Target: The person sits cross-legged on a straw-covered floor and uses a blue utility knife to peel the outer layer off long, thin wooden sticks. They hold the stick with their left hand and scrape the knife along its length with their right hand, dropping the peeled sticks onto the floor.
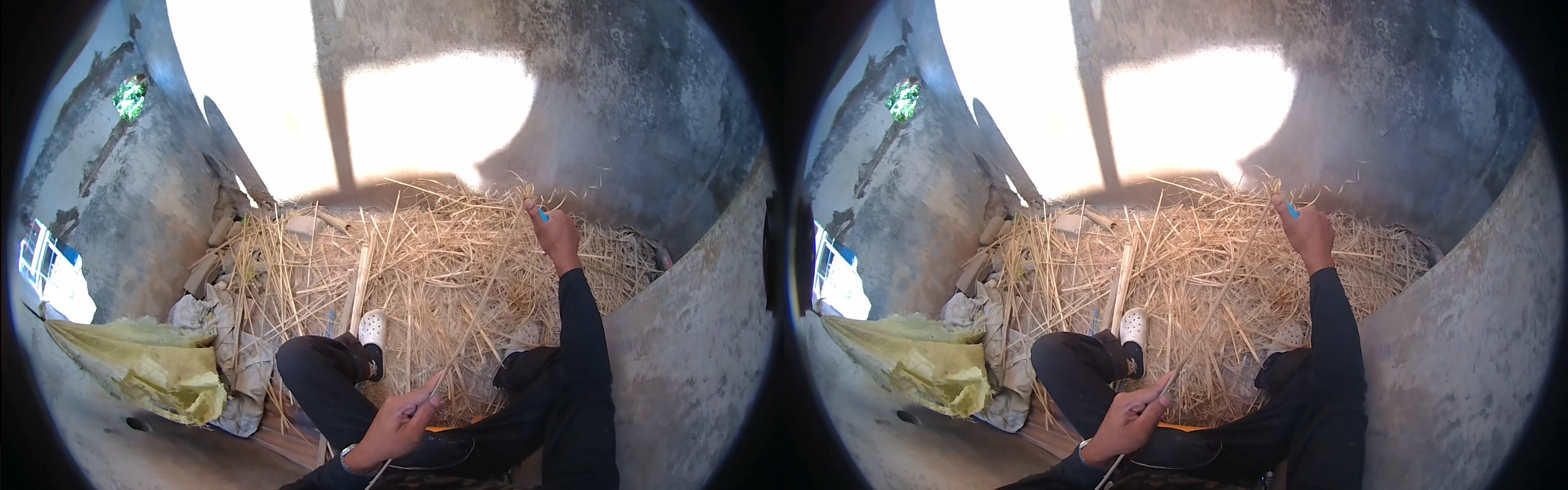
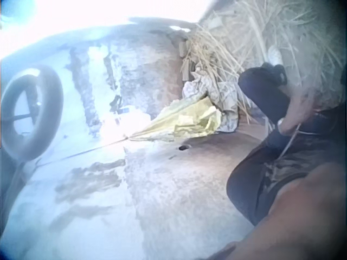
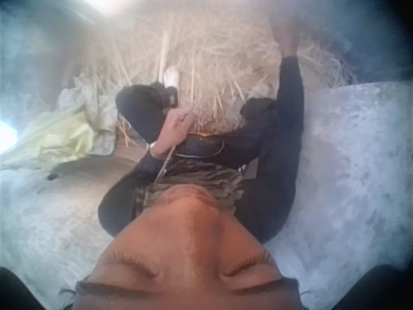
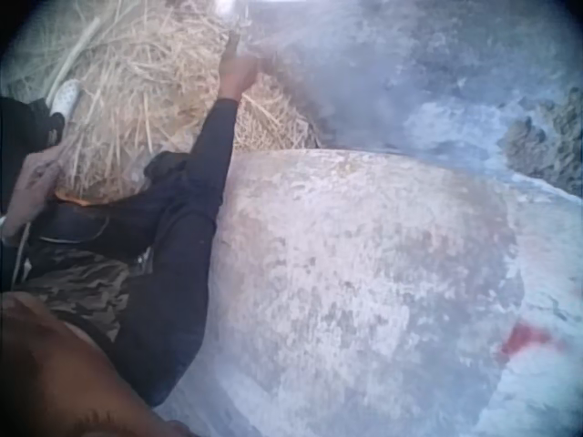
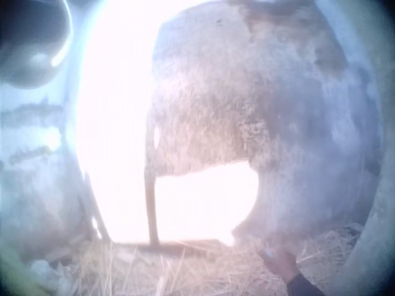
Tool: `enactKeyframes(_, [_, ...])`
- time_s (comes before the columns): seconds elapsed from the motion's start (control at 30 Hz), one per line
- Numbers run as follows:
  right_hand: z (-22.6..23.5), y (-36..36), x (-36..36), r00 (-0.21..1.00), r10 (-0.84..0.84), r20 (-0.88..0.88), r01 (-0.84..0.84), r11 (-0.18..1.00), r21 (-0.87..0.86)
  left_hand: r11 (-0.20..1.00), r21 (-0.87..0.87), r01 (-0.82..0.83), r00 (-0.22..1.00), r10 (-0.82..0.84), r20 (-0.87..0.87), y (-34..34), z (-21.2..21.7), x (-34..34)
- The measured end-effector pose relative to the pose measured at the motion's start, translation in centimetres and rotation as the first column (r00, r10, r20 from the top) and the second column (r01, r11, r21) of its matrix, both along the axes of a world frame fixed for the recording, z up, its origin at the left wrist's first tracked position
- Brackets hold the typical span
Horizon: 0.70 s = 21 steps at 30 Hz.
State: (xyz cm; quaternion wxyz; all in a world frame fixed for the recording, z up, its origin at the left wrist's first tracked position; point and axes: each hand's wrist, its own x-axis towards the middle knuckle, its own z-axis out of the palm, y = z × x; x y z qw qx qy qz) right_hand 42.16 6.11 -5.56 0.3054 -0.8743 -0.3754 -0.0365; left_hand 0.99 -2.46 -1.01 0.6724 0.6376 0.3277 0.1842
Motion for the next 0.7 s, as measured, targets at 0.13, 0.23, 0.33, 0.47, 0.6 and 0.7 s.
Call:
enactKeyframes(0.13, [2.9,-2.0,-4.8,0.974,0.189,-0.123,-0.201,0.975,-0.093,0.979,-0.189,-0.079,0.995,0.088,0.038,2.2,-0.5,-0.5])
enactKeyframes(0.23, [2.3,-3.5,-12.4,0.840,0.541,-0.037,-0.541,0.841,0.002,0.928,-0.346,-0.137,0.976,0.186,0.110,3.1,-0.6,-1.1])
enactKeyframes(0.33, [2.0,-6.1,-17.6,0.714,0.697,0.063,-0.693,0.717,-0.078,0.893,-0.437,-0.112,0.953,0.220,0.206,3.4,-0.1,-0.5])
enactKeyframes(0.47, [1.4,-4.4,-16.4,0.790,0.613,0.007,-0.613,0.790,-0.006,0.918,-0.379,-0.118,0.969,0.190,0.159,2.5,-0.3,-0.7])
enactKeyframes(0.6, [1.5,-5.3,-17.4,0.736,0.675,0.052,-0.670,0.737,-0.093,0.948,-0.295,-0.117,0.976,0.165,0.143,2.8,-0.9,-0.9])
enactKeyframes(0.7, [1.9,-6.3,-18.4,0.663,0.744,0.085,-0.743,0.668,-0.043,0.969,-0.217,-0.122,0.978,0.154,0.140,2.5,-1.3,-0.9])
